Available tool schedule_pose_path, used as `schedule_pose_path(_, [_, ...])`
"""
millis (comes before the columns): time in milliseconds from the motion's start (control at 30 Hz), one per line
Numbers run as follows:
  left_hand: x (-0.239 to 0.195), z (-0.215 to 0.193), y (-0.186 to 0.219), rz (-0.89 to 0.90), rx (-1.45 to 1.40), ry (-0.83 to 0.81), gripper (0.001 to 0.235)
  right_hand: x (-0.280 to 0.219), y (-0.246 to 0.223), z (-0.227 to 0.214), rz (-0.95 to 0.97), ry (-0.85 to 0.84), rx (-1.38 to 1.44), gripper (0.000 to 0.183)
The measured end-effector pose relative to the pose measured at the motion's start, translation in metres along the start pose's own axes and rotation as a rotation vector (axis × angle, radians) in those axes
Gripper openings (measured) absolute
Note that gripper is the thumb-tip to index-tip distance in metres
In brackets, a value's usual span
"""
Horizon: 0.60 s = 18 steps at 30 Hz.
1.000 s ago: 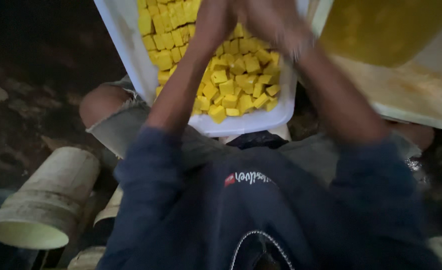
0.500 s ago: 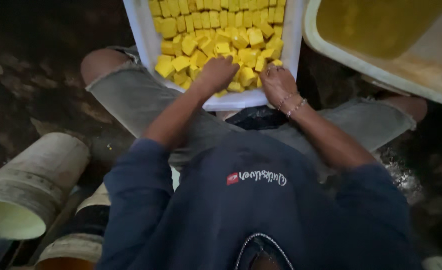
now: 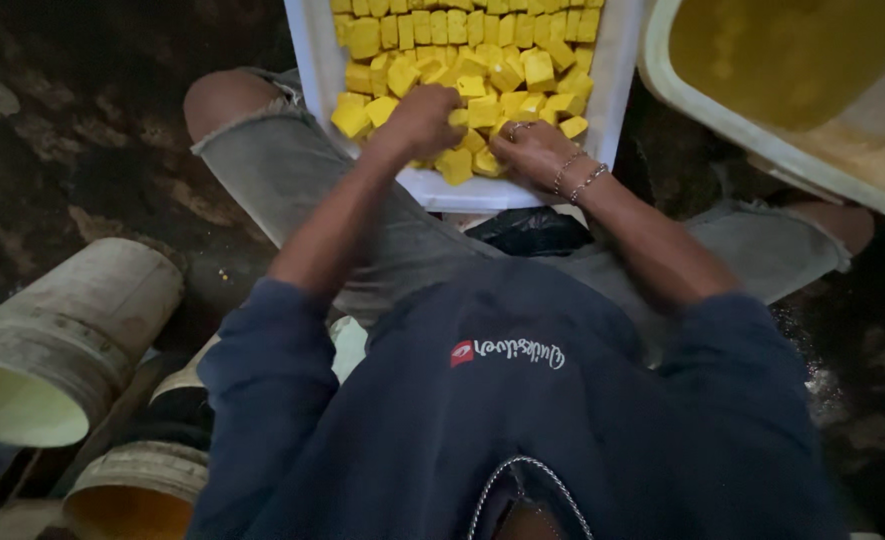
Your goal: The person sits on the floor and arranges yellow cubed food items in a white bin, packing them tightly by hand. The person then transfers some cubes into a second bin containing liquid.
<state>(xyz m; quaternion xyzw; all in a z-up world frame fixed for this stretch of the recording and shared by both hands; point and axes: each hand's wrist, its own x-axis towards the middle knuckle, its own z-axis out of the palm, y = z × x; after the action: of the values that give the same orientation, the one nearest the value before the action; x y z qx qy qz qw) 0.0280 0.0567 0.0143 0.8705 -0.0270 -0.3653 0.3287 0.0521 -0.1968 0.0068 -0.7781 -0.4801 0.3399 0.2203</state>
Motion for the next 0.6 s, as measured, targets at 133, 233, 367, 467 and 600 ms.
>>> schedule_pose_path(133, [-0.005,-0.011,0.001,-0.13,-0.068,-0.297,0.039,-0.004,0.004,0.009,-0.049,-0.041,-0.128,0.021])
schedule_pose_path(233, [-0.003,0.004,0.006,-0.028,-0.002,-0.375,0.039,-0.004,0.005,-0.008,0.054,-0.043,-0.015,0.023])
schedule_pose_path(367, [-0.007,0.05,0.003,-0.02,0.014,-0.313,0.044,0.005,-0.003,-0.022,0.129,0.208,0.216,0.029])
schedule_pose_path(467, [-0.004,0.075,0.012,-0.104,0.097,-0.243,0.055,0.025,-0.007,-0.02,0.043,0.273,0.203,0.027])
schedule_pose_path(600, [-0.007,0.083,0.021,-0.191,0.101,-0.099,0.05,0.048,-0.001,-0.009,-0.039,0.336,0.028,0.029])
